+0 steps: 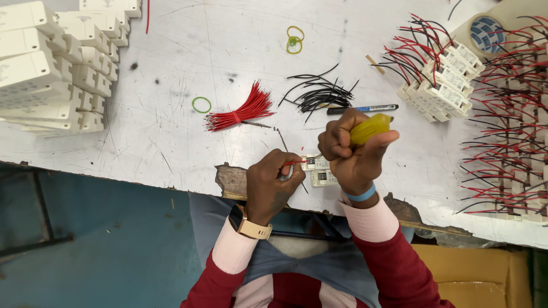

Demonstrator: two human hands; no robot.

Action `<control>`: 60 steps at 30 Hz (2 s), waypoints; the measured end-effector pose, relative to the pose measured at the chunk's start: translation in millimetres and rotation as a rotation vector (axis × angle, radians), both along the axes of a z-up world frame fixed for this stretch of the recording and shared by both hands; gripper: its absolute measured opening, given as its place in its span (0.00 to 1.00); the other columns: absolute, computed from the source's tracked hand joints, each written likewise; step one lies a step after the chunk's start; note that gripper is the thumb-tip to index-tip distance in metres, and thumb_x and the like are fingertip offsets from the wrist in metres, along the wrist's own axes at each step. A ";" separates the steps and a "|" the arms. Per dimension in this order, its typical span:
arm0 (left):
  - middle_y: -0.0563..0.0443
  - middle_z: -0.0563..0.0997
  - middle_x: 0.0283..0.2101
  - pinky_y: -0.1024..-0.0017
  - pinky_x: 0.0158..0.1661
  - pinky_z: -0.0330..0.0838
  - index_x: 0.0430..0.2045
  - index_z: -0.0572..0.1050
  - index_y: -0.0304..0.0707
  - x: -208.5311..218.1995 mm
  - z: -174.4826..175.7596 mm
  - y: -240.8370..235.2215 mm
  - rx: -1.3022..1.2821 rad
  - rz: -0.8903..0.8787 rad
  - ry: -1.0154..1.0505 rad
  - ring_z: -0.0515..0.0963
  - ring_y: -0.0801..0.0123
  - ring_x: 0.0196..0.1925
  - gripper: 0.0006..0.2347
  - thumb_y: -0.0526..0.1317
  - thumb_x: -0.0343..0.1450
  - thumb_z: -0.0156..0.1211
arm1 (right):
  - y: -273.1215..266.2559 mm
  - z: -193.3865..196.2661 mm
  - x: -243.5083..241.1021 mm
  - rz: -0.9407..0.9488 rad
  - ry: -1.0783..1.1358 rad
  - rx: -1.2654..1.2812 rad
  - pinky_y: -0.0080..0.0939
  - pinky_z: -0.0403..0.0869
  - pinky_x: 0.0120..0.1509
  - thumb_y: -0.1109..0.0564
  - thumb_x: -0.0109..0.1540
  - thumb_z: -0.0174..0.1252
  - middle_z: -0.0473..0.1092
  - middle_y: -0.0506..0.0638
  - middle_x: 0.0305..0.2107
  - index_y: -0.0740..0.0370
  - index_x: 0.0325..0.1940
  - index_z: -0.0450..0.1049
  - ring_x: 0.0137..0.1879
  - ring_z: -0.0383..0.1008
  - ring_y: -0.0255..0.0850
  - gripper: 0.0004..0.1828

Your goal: The person assembles electrical components by inserting red and black wires into white plastic terminal blocks and securing them with a yellow screwdriver. The person repeatedly picks up terminal blocks, inserts wires, and tightens screws.

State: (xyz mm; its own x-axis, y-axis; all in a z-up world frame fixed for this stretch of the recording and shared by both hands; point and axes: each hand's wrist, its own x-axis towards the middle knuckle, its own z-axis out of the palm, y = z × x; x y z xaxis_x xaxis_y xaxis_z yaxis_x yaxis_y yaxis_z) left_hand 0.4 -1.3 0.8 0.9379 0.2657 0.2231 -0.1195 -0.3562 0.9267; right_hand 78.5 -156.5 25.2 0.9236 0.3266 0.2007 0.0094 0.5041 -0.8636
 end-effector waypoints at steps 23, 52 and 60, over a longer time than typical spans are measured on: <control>0.53 0.73 0.22 0.75 0.20 0.67 0.28 0.80 0.37 8.6 9.2 1.0 0.069 -0.013 0.007 0.72 0.75 0.18 0.05 0.29 0.63 0.68 | -7.2 2.3 -6.6 -0.004 0.099 0.015 0.33 0.51 0.29 0.13 0.55 0.48 0.51 0.41 0.16 0.57 0.31 0.58 0.23 0.46 0.29 0.44; 0.47 0.83 0.28 0.70 0.29 0.74 0.37 0.79 0.37 -9.6 16.3 39.2 0.092 -0.191 0.267 0.83 0.64 0.25 0.06 0.38 0.70 0.64 | -3.0 12.9 2.3 -0.126 0.043 0.080 0.32 0.44 0.26 0.17 0.61 0.48 0.49 0.38 0.20 0.54 0.32 0.57 0.23 0.43 0.27 0.37; 0.49 0.82 0.30 0.72 0.28 0.72 0.36 0.81 0.35 -58.6 60.3 61.5 0.103 0.095 0.061 0.77 0.69 0.24 0.06 0.36 0.69 0.66 | -33.4 12.0 -18.2 -0.121 0.012 0.084 0.32 0.44 0.26 0.15 0.61 0.44 0.46 0.37 0.14 0.53 0.30 0.55 0.20 0.41 0.26 0.40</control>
State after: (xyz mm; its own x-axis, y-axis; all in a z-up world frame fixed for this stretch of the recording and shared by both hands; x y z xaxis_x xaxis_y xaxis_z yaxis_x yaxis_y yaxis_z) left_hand -58.2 60.1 61.1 0.9221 0.3328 0.1972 -0.0254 -0.4566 0.8893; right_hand 60.3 -189.9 37.2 0.9576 0.1954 0.2117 0.0645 0.5707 -0.8186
